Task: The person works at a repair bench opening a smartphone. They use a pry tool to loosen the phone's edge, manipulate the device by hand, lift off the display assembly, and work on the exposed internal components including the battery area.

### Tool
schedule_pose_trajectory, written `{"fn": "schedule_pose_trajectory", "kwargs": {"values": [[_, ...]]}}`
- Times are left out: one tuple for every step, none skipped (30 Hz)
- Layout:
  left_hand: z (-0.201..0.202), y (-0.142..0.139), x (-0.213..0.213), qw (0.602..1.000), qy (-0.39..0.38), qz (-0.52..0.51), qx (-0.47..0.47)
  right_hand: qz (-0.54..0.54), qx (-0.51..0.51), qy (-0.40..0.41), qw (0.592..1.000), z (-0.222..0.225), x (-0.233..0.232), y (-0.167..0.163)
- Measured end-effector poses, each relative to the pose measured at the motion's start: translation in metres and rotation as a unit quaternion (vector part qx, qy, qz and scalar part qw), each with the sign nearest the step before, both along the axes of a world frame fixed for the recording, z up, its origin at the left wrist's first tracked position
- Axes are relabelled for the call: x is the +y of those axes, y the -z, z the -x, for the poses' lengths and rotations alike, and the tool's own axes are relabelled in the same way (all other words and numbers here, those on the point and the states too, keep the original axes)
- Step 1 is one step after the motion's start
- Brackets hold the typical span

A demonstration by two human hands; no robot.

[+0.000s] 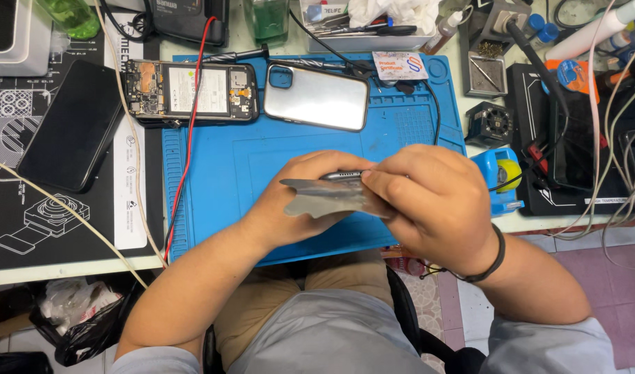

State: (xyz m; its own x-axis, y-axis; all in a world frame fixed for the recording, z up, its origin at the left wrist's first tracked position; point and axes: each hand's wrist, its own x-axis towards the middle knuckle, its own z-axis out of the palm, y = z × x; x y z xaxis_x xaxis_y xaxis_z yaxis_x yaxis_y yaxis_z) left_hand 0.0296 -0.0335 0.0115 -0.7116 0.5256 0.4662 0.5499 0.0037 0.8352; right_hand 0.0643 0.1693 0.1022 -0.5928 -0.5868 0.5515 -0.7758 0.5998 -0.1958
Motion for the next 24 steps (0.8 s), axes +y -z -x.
{"fn": "schedule_pose_trajectory", "kwargs": {"values": [[-0.003,-0.001,0.001,1.000,-0.014,0.006,-0.010,0.002,-0.010,0.001,1.000,0.000,0.000,-0.002],[-0.006,-0.003,0.003,0.999,-0.028,0.013,-0.019,0.004,-0.019,0.003,1.000,0.000,0.000,-0.004],[-0.011,-0.003,0.005,0.997,-0.041,-0.003,-0.062,0.007,-0.029,0.005,1.000,0.000,0.001,-0.005],[-0.017,-0.003,0.008,0.993,-0.054,-0.019,-0.107,0.009,-0.043,0.004,0.999,0.000,0.002,-0.007],[-0.023,-0.002,0.010,0.986,-0.068,-0.034,-0.150,0.012,-0.057,0.003,0.998,0.000,0.002,-0.009],[-0.028,-0.001,0.013,0.987,-0.093,-0.037,-0.129,0.014,-0.070,0.001,0.997,0.000,0.002,-0.010],[-0.034,0.001,0.015,0.986,-0.118,-0.040,-0.108,0.015,-0.071,0.001,0.997,0.000,0.002,-0.011],[-0.038,0.004,0.018,0.985,-0.143,-0.042,-0.087,0.016,-0.071,0.000,0.997,0.000,0.001,-0.011],[-0.042,0.008,0.020,0.982,-0.147,-0.065,-0.094,0.016,-0.072,-0.001,0.997,-0.001,0.000,-0.011],[-0.045,0.011,0.022,0.979,-0.151,-0.089,-0.101,0.014,-0.072,-0.002,0.997,-0.002,-0.001,-0.012],[-0.048,0.015,0.024,0.975,-0.156,-0.112,-0.108,0.013,-0.072,-0.003,0.997,-0.003,-0.002,-0.012],[-0.050,0.018,0.026,0.972,-0.157,-0.139,-0.107,0.010,-0.072,-0.003,0.997,-0.004,-0.002,-0.011],[-0.051,0.022,0.028,0.968,-0.158,-0.165,-0.105,0.009,-0.073,-0.001,0.997,-0.004,-0.003,-0.011],[-0.052,0.024,0.029,0.963,-0.159,-0.192,-0.104,0.007,-0.074,0.001,0.997,-0.004,-0.003,-0.011],[-0.055,0.026,0.031,0.960,-0.161,-0.209,-0.098,0.006,-0.075,0.004,0.997,-0.003,-0.003,-0.011],[-0.058,0.028,0.033,0.956,-0.162,-0.226,-0.093,0.006,-0.064,0.002,0.998,-0.003,-0.003,-0.011],[-0.060,0.029,0.034,0.952,-0.163,-0.243,-0.088,0.005,-0.054,0.000,0.999,-0.003,-0.003,-0.010],[-0.061,0.030,0.033,0.957,-0.187,-0.206,-0.081,0.005,-0.044,-0.002,0.999,-0.004,-0.004,-0.009],[-0.062,0.030,0.031,0.960,-0.211,-0.168,-0.075,-0.008,-0.018,-0.004,1.000,-0.004,-0.006,-0.007],[-0.063,0.031,0.029,0.961,-0.235,-0.131,-0.068,-0.020,0.009,-0.007,1.000,-0.004,-0.008,-0.005],[-0.063,0.031,0.029,0.961,-0.220,-0.143,-0.086,-0.032,0.035,-0.011,0.999,-0.004,-0.010,-0.003],[-0.063,0.032,0.028,0.961,-0.205,-0.155,-0.104,-0.044,0.068,-0.016,0.997,-0.005,-0.013,-0.002],[-0.063,0.032,0.027,0.960,-0.190,-0.167,-0.121,-0.056,0.101,-0.020,0.993,-0.007,-0.015,-0.001],[-0.062,0.033,0.027,0.962,-0.191,-0.169,-0.096,-0.068,0.135,-0.024,0.988,-0.007,-0.016,0.001]]}}
